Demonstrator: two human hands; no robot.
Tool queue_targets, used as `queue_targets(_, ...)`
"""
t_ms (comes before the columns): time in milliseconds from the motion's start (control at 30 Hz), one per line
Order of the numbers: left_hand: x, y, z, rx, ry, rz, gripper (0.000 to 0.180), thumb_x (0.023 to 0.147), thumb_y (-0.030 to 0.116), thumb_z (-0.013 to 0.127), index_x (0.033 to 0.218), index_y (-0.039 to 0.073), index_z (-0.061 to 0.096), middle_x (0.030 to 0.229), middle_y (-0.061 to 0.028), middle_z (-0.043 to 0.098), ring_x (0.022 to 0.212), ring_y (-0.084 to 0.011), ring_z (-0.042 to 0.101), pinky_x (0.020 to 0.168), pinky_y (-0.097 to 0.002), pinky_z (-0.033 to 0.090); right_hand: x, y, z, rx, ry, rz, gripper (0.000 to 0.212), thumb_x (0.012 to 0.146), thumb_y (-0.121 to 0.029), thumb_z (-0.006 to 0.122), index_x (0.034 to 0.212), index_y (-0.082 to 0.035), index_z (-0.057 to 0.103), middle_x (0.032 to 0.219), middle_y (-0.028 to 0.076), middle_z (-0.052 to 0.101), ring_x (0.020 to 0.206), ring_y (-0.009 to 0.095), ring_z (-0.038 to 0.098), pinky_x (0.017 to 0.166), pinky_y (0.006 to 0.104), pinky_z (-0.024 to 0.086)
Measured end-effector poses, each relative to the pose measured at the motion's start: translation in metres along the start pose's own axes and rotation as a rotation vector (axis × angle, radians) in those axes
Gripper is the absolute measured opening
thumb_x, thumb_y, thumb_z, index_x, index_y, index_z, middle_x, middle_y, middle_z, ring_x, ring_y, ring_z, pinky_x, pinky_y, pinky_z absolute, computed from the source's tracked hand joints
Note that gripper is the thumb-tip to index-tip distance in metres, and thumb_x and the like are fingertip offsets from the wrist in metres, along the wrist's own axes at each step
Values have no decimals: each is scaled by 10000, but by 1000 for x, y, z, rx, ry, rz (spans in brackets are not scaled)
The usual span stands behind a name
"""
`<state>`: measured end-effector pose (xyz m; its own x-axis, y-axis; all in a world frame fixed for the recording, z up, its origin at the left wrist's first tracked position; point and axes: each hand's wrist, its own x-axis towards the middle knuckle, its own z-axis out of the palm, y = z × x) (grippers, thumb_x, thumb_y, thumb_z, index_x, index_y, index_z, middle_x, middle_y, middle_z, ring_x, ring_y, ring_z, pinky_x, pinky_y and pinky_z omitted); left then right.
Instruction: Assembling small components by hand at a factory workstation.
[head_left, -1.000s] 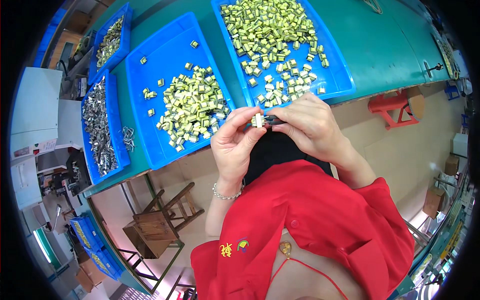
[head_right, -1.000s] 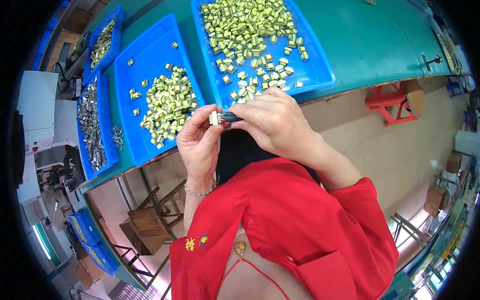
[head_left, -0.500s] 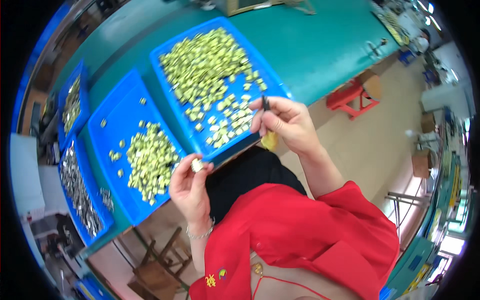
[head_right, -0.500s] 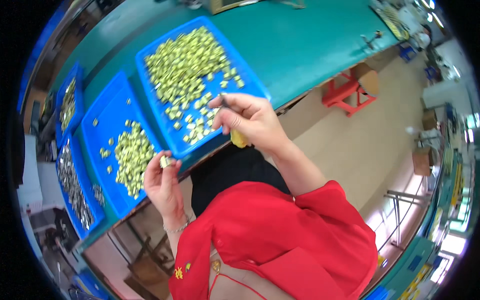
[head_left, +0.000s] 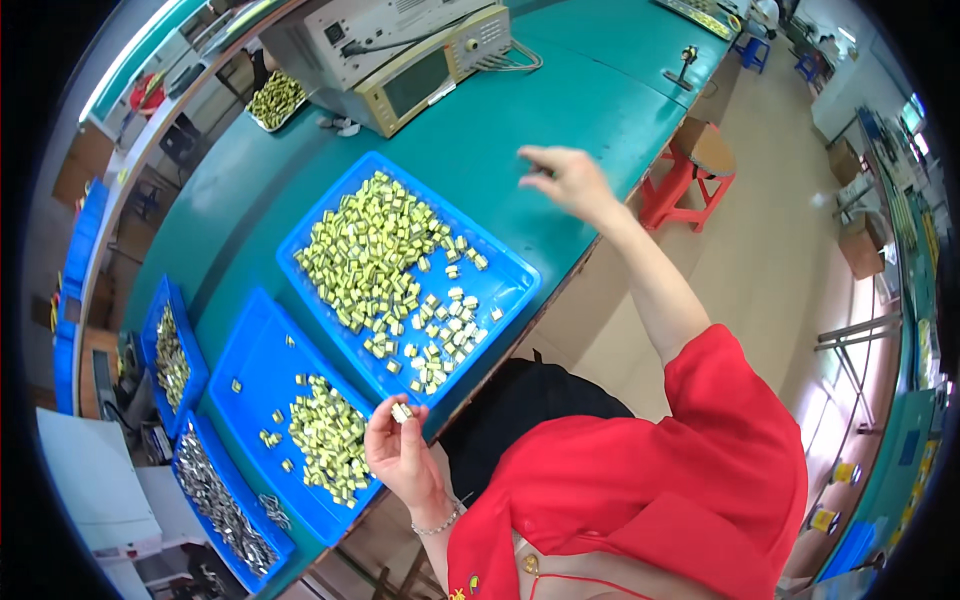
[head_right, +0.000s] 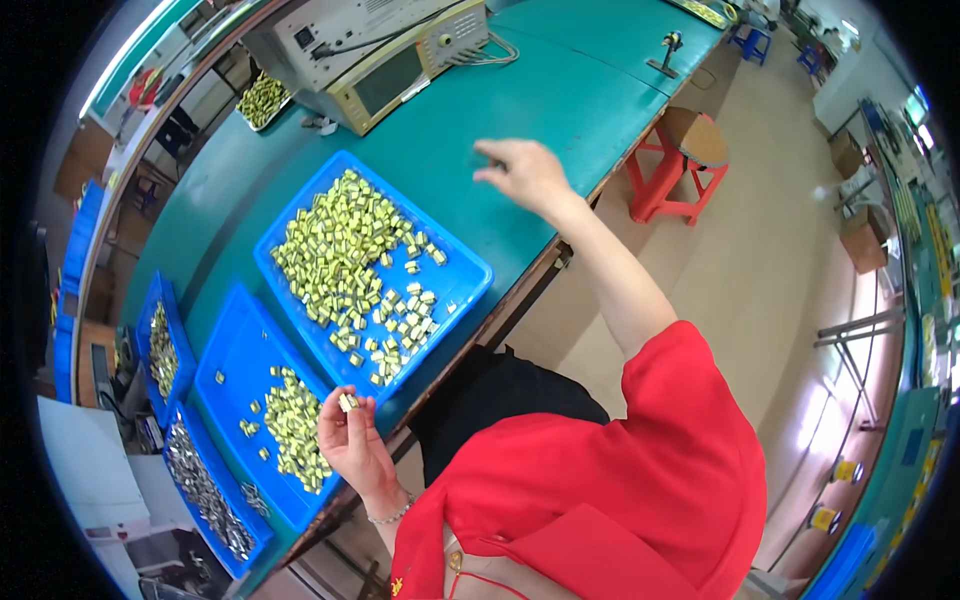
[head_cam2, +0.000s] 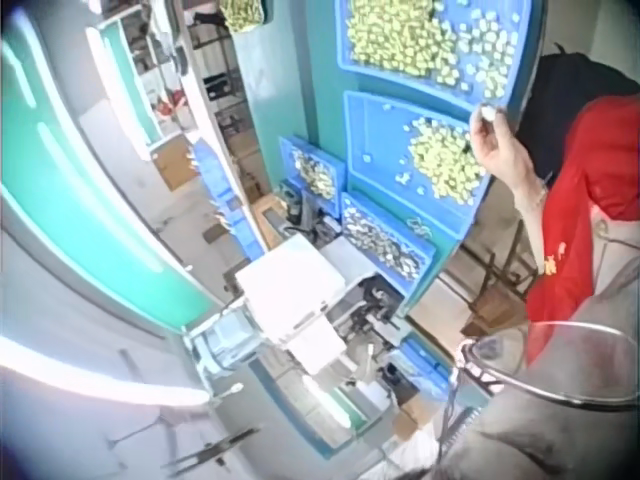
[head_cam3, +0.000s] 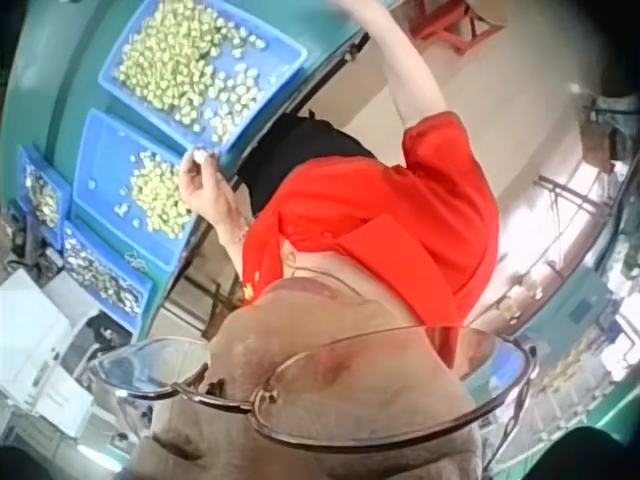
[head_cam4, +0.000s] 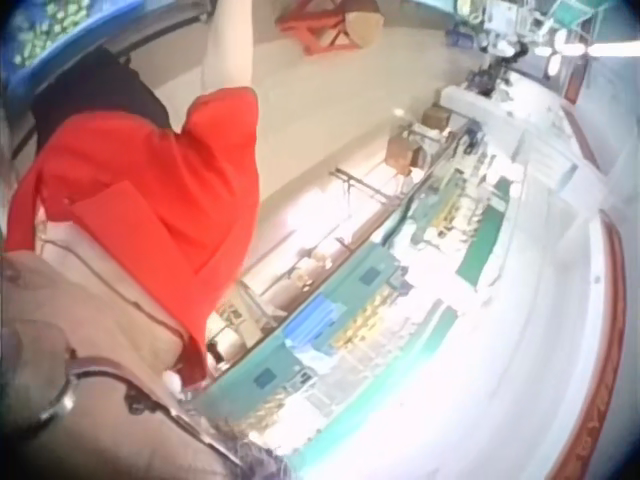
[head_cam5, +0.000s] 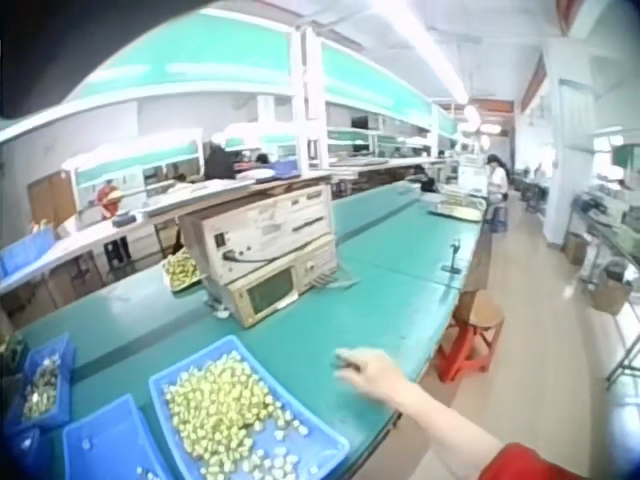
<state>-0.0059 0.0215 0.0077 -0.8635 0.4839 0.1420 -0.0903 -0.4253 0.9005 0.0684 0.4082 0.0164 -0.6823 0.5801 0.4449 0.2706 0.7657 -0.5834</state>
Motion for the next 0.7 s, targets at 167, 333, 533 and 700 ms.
queue_targets(167,3,1,-2,18,25,-40,260,908,-38,567,1168,-19,582,1113,-114,602,912,-154,613,844,-303,540,-16,25,19,-159,-136,94,577,759,-274,763,1269,-91,566,1252,123,568,1124,316,561,931,390,467)
queue_targets(333,6,-4,-1,51,46,-64,282,861,-63,622,1139,-31,596,1075,-123,629,877,-175,626,822,-321,541,-23,34,17,-170,-10,76,494,768,-250,753,1209,-87,602,1199,114,583,1118,315,556,920,396,469)
queue_targets(533,5,-7,-2,101,0,-40,279,904,-36,582,1182,-31,572,1095,-124,620,884,-171,628,821,-295,526,-15,33,21,-58,-25,-12,225,802,-125,703,1005,-45,652,1045,122,622,947,315,601,809,406,488)
queue_targets(700,3,-6,-4,89,14,-53,270,908,-29,580,1177,-28,574,1095,-124,621,874,-167,627,816,-298,525,-3,18,13,16,229,-95,283,824,-147,686,1086,-51,643,1001,139,633,951,307,602,818,376,486)
